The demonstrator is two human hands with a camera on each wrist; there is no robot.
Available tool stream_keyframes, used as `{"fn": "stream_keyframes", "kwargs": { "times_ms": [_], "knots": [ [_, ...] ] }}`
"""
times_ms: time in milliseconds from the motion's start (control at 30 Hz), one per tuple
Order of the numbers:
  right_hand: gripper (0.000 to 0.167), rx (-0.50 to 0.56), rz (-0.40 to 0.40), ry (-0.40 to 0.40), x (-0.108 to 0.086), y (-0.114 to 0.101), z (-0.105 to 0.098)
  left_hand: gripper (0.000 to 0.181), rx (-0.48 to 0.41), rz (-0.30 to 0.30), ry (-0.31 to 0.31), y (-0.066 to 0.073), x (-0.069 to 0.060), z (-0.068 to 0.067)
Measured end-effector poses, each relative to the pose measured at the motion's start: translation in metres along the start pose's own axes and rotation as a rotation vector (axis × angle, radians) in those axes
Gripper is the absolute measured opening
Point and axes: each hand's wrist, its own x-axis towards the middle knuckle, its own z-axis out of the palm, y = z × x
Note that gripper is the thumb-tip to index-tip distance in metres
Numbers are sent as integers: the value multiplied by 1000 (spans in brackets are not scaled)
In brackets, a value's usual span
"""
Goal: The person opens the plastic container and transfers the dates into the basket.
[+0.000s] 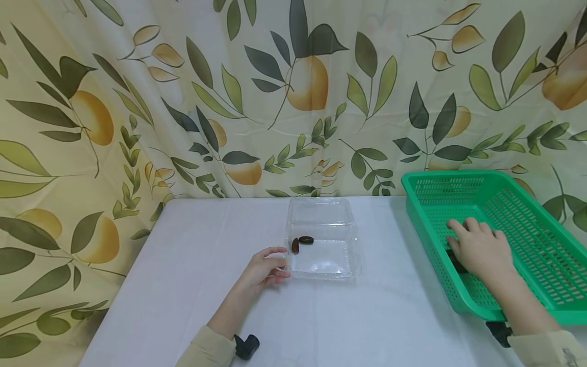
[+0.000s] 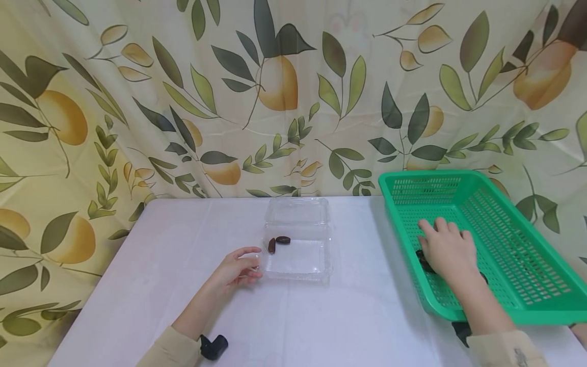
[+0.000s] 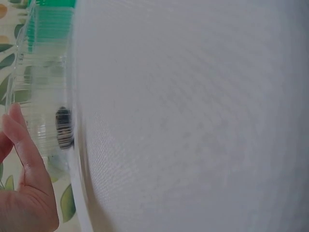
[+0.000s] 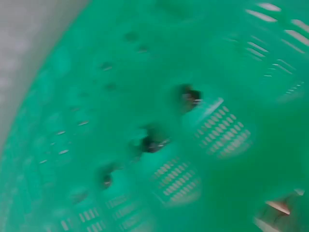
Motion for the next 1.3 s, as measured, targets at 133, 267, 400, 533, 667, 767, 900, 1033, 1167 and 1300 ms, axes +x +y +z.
{"fn": "stream_keyframes", "kwargs": {
  "times_ms": [133,267,400,533,667,767,900,1033,1167,1300],
  "knots": [
    [35,33,36,38,1,-15,-11,43,3,-3,19,-11,11,-3],
    [35,59,18,107,2,-33,-19,41,-2,3,38,-14,14,-3],
    [34,76,-27,173,5,-54,-20,41,-17,6,37,-15,14,-3],
    [33,91,-65,198,13,-76,-17,42,-27,6,33,-15,15,-3],
    [31,96,-95,199,22,-98,-10,43,-30,5,27,-15,14,-3],
    [31,87,-114,181,30,-116,-5,44,-30,4,25,-14,14,-3],
    [32,81,-140,134,39,-139,2,44,-29,2,25,-14,13,-3],
    [33,88,-184,103,47,-160,11,43,-29,1,27,-14,13,-2],
    [32,85,-240,100,53,-179,19,42,-32,6,30,-15,14,-3],
    [31,81,-293,112,57,-194,29,42,-33,13,29,-16,15,-3]
  ]
}}
